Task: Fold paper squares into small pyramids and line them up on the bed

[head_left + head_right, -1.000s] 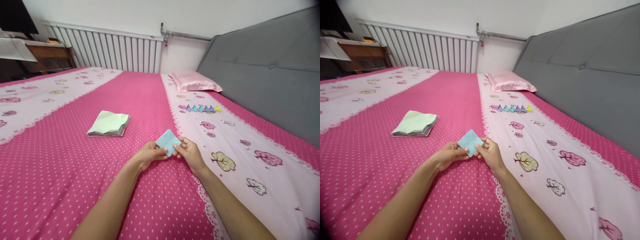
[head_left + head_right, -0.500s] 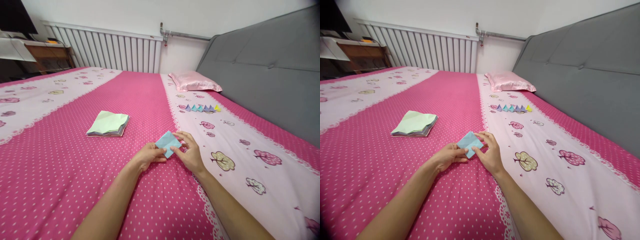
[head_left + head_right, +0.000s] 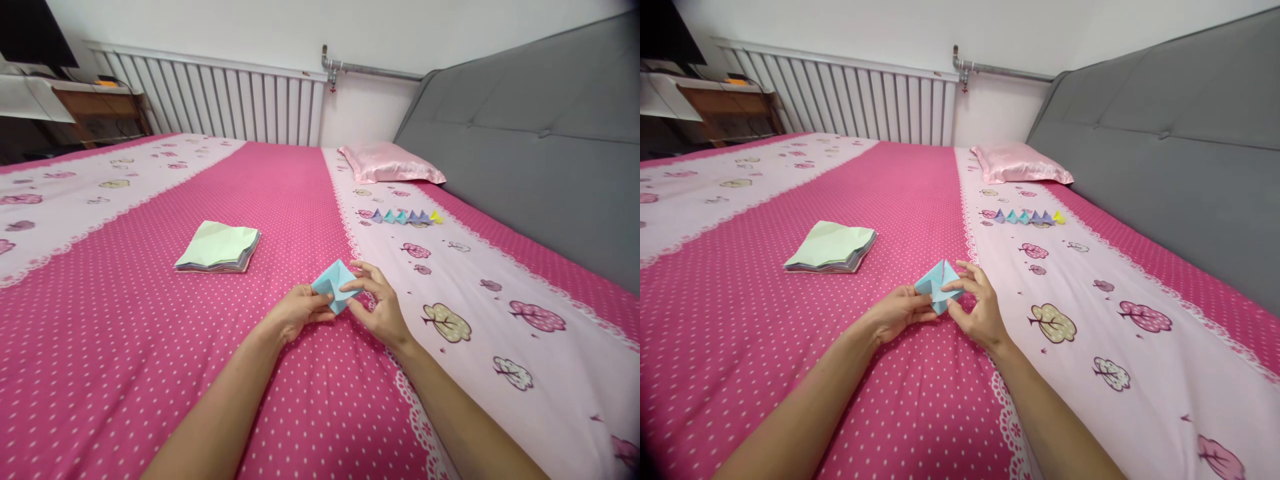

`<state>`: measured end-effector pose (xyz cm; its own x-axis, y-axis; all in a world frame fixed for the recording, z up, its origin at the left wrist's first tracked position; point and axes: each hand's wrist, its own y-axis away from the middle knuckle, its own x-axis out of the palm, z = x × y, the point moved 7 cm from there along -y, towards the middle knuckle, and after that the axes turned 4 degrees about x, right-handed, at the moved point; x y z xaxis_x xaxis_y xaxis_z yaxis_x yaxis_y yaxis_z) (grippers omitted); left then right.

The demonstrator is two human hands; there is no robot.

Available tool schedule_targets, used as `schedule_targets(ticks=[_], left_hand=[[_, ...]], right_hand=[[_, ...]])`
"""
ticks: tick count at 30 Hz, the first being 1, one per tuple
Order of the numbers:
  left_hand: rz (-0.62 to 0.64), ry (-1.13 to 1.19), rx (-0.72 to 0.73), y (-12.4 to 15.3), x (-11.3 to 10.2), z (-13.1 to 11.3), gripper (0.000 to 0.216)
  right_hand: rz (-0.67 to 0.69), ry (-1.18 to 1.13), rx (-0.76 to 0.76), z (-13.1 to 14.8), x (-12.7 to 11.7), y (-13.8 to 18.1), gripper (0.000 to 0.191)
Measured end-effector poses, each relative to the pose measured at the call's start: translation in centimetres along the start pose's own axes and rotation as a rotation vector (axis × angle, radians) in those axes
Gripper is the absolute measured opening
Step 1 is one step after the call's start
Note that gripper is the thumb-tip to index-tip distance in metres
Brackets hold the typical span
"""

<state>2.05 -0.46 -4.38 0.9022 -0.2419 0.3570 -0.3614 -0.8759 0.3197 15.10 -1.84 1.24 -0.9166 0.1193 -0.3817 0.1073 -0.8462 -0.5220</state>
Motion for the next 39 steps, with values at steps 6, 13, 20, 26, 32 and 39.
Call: schedule_targets(ticks=[6,13,20,26,32,39], left_hand=[[0.094,0.076,0.029,0.0,0.9,-0.3,0.011],[0.128,0.087,-0.01,0.3,1.5,0.2,0.018],[0.134,0.115,-0.056,0.4,2.0,0.6,0.024],[0.148,0.267,-0.075,0.3,2.1,0.2,0.024],[0.145,0.377,-0.07,0.3,1.9,-0.5,0.028],[0.195,0.382,0.036,0.7,2.2,-1.2,0.017]], right_hand=[[0.026,-0.092,0.077,-0.7,0.0,0.1,0.021],[-0.016,-0.071,0.187,-2.1,0.5,0.0,0.02],[-0.025,-0.047,0.167,-1.7,0.7,0.3,0.021],[-0.01,0.093,0.03,-0.1,0.6,0.3,0.027],[0.073,0.159,-0.017,0.8,0.4,0.3,0.035],[0.014,0.099,0.017,0.7,0.1,0.3,0.02]])
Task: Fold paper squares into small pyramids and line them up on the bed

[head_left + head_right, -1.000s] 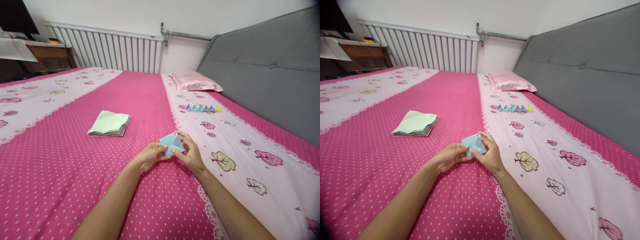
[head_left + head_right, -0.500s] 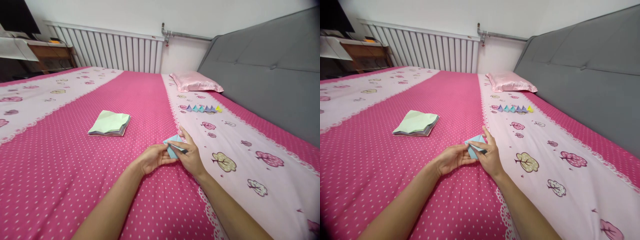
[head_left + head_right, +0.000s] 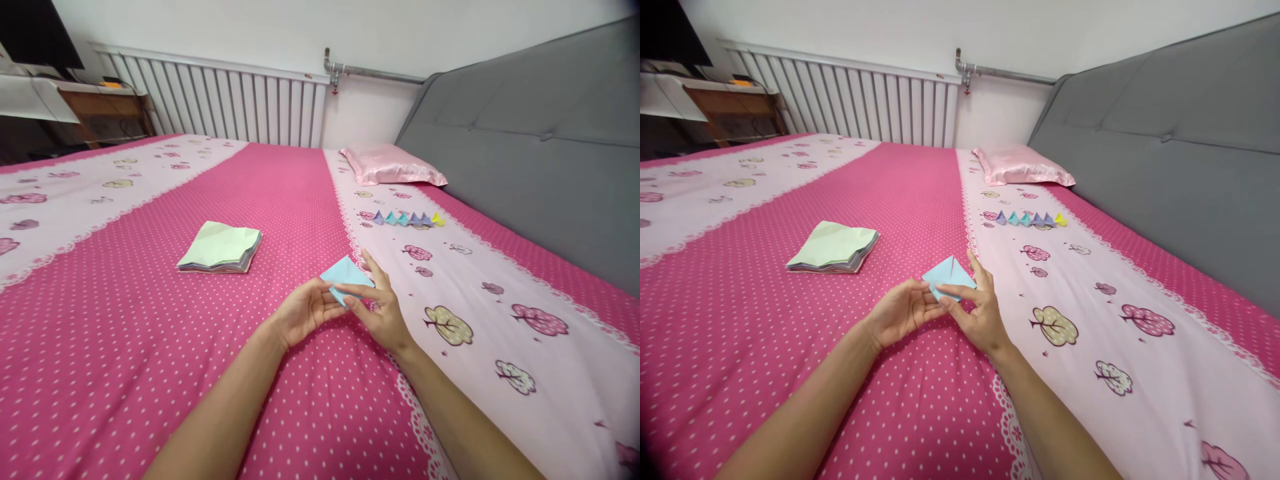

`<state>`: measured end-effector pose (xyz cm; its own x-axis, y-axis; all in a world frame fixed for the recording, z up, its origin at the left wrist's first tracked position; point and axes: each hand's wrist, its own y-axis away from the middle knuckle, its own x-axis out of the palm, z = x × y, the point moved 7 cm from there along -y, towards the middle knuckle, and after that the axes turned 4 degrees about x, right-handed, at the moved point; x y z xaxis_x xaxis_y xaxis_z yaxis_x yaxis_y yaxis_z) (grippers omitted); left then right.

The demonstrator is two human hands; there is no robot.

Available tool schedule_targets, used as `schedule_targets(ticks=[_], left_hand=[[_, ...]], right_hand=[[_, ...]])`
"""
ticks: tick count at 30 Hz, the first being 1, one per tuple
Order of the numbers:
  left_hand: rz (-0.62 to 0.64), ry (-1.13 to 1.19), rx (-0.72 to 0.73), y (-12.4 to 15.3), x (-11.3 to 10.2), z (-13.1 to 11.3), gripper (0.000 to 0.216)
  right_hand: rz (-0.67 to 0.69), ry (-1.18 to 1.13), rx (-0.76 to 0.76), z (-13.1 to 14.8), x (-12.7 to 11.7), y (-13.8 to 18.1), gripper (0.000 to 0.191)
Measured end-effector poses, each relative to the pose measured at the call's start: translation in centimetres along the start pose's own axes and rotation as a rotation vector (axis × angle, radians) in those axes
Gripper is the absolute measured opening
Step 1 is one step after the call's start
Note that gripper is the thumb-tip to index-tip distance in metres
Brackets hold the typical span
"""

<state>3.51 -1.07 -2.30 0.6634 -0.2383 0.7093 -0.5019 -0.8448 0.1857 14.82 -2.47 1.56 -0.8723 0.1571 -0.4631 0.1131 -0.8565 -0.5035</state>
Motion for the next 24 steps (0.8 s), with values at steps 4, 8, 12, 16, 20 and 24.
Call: schedule_targets(ticks=[4,8,12,16,20,24], left_hand=[[0.035,-0.126,0.077,-0.2,-0.1,0.0,0.012],[0.022,-0.168,0.089,-0.3,-0.3,0.1,0.015],[0.045,-0.239,0.093,-0.3,-0.3,0.1,0.023],[0.011,-0.389,0.167,-0.4,-0.6,-0.2,0.028],[-0.103,-0.6,0.327,-0.3,-1.0,-1.4,0.026],[-0.148,-0.714,0.388,-0.2,-1.2,-2.0,0.024]], right_hand=[[-0.102,-0.047,-0.002,-0.3,-0.2,-0.1,0.009],[-0.242,-0.249,0.103,-1.6,-0.7,0.0,0.02],[-0.187,-0.494,0.292,-3.2,0.2,0.0,0.042],[-0.1,-0.541,0.389,-3.6,0.9,0.1,0.031],[-0.046,-0.463,0.364,-3.6,1.2,0.1,0.019],[-0.011,-0.424,0.352,-3.6,1.3,0.1,0.019]])
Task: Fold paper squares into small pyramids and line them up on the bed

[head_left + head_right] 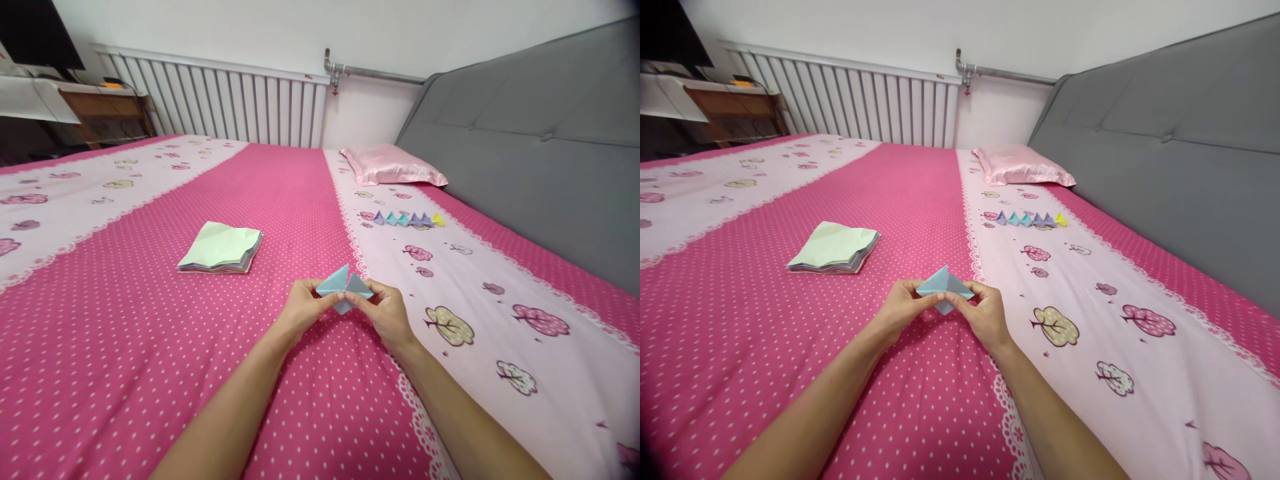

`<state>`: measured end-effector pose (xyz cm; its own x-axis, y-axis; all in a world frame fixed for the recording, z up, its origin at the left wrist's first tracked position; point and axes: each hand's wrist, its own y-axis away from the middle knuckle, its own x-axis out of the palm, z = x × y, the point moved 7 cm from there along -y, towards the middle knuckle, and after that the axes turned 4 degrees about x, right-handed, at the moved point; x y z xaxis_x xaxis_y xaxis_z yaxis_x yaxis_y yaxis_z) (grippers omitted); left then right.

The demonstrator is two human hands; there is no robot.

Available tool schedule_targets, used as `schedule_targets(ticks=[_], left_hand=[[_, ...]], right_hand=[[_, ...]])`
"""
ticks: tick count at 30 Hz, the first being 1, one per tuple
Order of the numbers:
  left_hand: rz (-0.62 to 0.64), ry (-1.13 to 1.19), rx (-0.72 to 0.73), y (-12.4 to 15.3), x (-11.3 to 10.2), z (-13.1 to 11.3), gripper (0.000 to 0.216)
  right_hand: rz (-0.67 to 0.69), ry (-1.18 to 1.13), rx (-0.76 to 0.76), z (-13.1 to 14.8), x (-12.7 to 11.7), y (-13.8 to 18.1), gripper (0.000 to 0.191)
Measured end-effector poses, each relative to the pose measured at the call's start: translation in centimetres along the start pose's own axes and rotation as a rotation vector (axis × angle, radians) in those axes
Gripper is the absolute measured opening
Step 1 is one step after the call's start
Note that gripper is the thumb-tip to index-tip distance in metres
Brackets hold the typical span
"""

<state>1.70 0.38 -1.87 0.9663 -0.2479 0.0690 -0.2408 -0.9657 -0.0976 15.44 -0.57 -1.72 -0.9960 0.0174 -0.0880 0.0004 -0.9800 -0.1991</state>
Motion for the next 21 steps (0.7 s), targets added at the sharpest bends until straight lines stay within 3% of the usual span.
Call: schedule_targets(ticks=[7,12,21], left_hand=[[0.019,-0.11,-0.077,0.28,-0.01,0.52,0.024],[-0.035,-0.141,-0.04,0.04,-0.27,0.43,0.023],[0.0,-0.34,0.033,-0.12,-0.13,0.35,0.028]], right_hand=[[0.061,0.026,0.018,0.07,0.38,0.1,0.019],[0.051,-0.025,0.04,-0.17,0.38,0.14,0.015],[0.055,0.062,0.018,-0.18,0.33,-0.01,0.007]])
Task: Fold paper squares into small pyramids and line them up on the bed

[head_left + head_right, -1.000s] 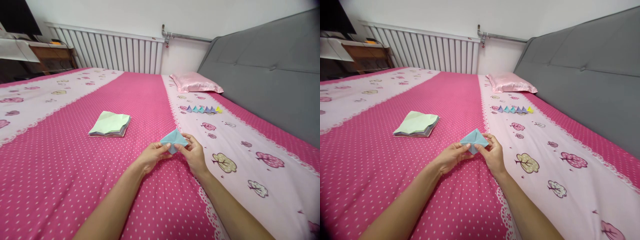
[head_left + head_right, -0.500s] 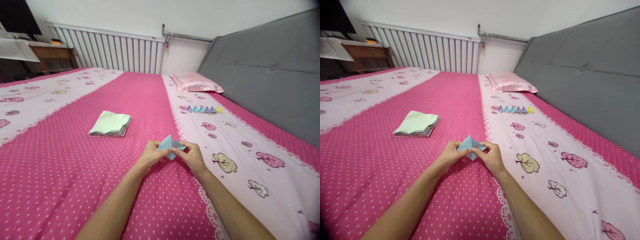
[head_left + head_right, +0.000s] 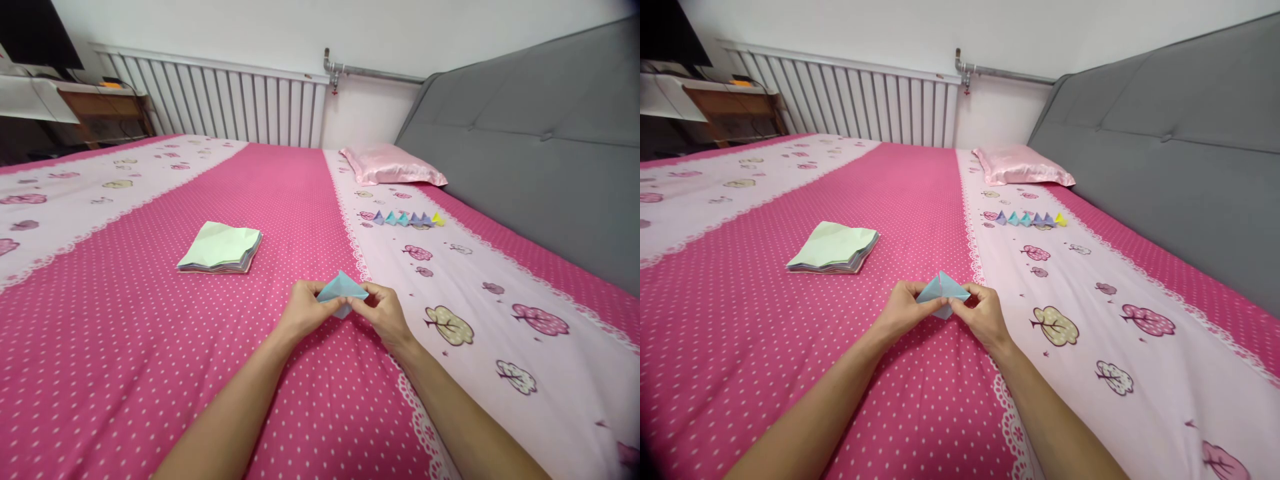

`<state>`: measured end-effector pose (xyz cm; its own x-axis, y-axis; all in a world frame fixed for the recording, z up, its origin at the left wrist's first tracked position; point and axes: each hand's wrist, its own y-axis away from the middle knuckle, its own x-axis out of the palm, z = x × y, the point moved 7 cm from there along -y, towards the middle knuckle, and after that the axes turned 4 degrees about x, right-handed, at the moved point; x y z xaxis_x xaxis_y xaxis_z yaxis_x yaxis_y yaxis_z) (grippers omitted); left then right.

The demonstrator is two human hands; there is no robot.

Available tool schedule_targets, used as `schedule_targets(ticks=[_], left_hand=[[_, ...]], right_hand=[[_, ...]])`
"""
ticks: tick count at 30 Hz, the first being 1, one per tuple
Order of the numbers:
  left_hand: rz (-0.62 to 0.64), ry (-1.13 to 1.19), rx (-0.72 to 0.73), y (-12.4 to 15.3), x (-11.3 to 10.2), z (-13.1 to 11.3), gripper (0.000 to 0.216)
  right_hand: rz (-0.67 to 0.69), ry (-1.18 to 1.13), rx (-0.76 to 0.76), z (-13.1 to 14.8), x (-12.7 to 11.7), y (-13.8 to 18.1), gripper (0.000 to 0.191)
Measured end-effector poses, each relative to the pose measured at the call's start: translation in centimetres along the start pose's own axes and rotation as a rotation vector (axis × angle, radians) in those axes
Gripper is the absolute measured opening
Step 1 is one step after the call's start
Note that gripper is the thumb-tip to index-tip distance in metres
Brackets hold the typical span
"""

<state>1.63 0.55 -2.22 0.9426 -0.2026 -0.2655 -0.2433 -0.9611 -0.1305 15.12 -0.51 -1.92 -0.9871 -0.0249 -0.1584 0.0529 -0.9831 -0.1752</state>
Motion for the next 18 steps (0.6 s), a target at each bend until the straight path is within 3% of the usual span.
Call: schedule_targets(ticks=[9,18], left_hand=[[0.001,-0.073,0.064,0.25,-0.11,-0.97,0.024],[-0.009,-0.118,0.037,0.08,-0.77,-0.63,0.025]], right_hand=[[-0.024,0.058,-0.022,0.22,-0.21,0.1,0.005],[-0.081,0.05,-0.008,0.34,-0.88,-0.16,0.006]])
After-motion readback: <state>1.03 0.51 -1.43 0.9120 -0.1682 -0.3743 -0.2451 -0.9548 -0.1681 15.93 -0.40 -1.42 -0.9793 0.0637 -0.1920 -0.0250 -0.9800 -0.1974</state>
